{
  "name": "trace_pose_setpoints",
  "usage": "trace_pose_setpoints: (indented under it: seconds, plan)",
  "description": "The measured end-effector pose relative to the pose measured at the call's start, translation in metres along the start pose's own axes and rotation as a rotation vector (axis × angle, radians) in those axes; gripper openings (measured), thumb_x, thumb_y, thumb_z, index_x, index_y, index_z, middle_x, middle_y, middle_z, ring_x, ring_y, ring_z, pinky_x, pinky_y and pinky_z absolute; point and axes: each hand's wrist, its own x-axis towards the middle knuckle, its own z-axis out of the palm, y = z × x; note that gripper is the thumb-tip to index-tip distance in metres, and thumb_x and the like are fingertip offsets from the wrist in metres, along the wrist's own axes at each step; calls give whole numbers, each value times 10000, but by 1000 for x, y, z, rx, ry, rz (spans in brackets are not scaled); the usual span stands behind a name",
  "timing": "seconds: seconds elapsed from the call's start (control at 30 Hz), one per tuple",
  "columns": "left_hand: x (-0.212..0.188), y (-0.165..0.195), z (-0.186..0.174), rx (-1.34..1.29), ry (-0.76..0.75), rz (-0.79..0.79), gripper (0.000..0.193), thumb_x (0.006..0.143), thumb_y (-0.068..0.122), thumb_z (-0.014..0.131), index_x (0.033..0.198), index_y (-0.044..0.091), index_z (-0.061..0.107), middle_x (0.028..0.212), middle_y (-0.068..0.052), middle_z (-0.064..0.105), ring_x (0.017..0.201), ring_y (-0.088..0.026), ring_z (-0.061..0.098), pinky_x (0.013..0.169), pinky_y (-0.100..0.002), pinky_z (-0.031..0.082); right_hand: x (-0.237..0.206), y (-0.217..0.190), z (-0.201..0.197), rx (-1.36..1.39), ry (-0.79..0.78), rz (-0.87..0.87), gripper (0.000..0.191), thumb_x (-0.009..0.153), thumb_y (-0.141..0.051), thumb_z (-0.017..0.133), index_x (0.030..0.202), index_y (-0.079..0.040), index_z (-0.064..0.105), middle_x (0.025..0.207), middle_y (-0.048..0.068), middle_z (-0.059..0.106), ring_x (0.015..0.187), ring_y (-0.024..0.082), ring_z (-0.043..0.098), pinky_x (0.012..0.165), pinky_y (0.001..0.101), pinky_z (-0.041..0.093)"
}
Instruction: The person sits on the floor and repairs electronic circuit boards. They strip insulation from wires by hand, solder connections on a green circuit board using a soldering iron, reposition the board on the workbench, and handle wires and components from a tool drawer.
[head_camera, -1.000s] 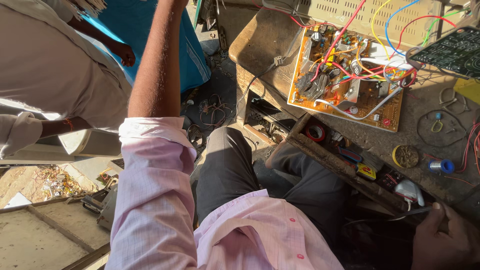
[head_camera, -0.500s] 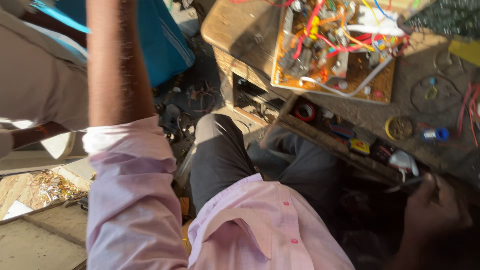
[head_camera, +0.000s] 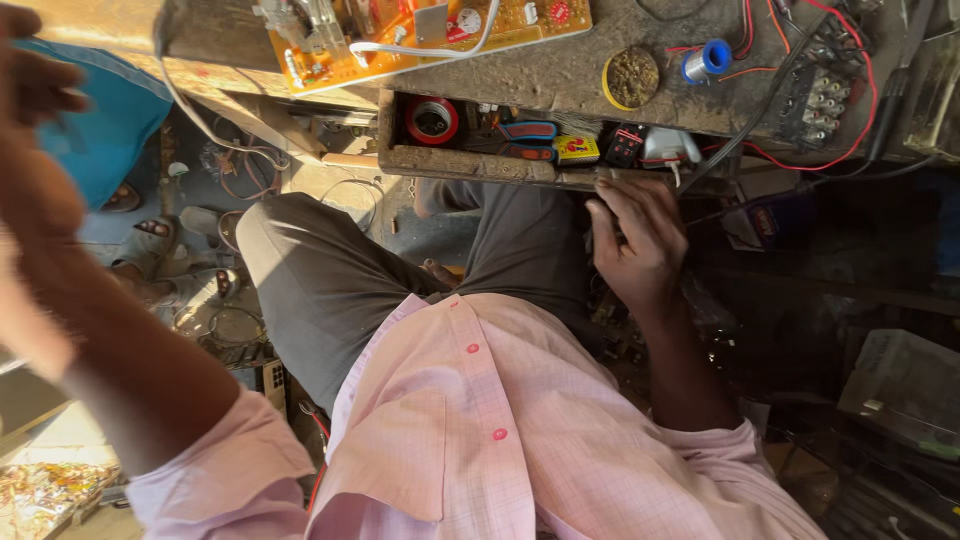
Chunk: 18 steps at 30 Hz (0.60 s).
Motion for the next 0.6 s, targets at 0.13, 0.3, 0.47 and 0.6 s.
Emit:
trace_pose_setpoints:
  seconds: [0.13, 0.3, 0.47, 0.6]
  plan:
    - [-21, 6, 48, -337, 76, -71, 191, 1202, -24, 552, 1388, -61, 571, 1119, -212, 706, 825, -258, 666, 731, -356, 517, 10, 3, 12, -35, -101, 19, 255, 904, -7, 820, 1130, 44, 712, 1144, 149, 721, 1105, 337, 641, 967, 434, 539]
    - [-35, 52, 74, -269, 86, 85, 224, 1170, -98, 565, 1369, -9, 511, 1048, -210, 736, 772, -239, 699, 663, -330, 543, 11, 15, 17, -65, -161, 14, 289, 881, -61, 855, 1127, 13, 722, 1105, 122, 710, 1060, 339, 597, 940, 455, 505]
    - [-45, 79, 79, -217, 72, 156, 137, 1203, -76, 560, 1321, -8, 566, 1054, -173, 756, 818, -215, 758, 675, -307, 602, -5, 19, 21, -20, -133, 65, 260, 890, -54, 847, 1114, -10, 722, 1054, 115, 699, 1022, 337, 594, 902, 460, 502]
    - [-43, 79, 83, -205, 28, 160, 25, 1236, -34, 625, 1243, -43, 648, 1056, -172, 771, 822, -205, 743, 683, -296, 576, -17, 20, 18, -27, -153, 51, 247, 871, -53, 846, 1086, -5, 734, 1004, 122, 695, 985, 346, 594, 885, 459, 498]
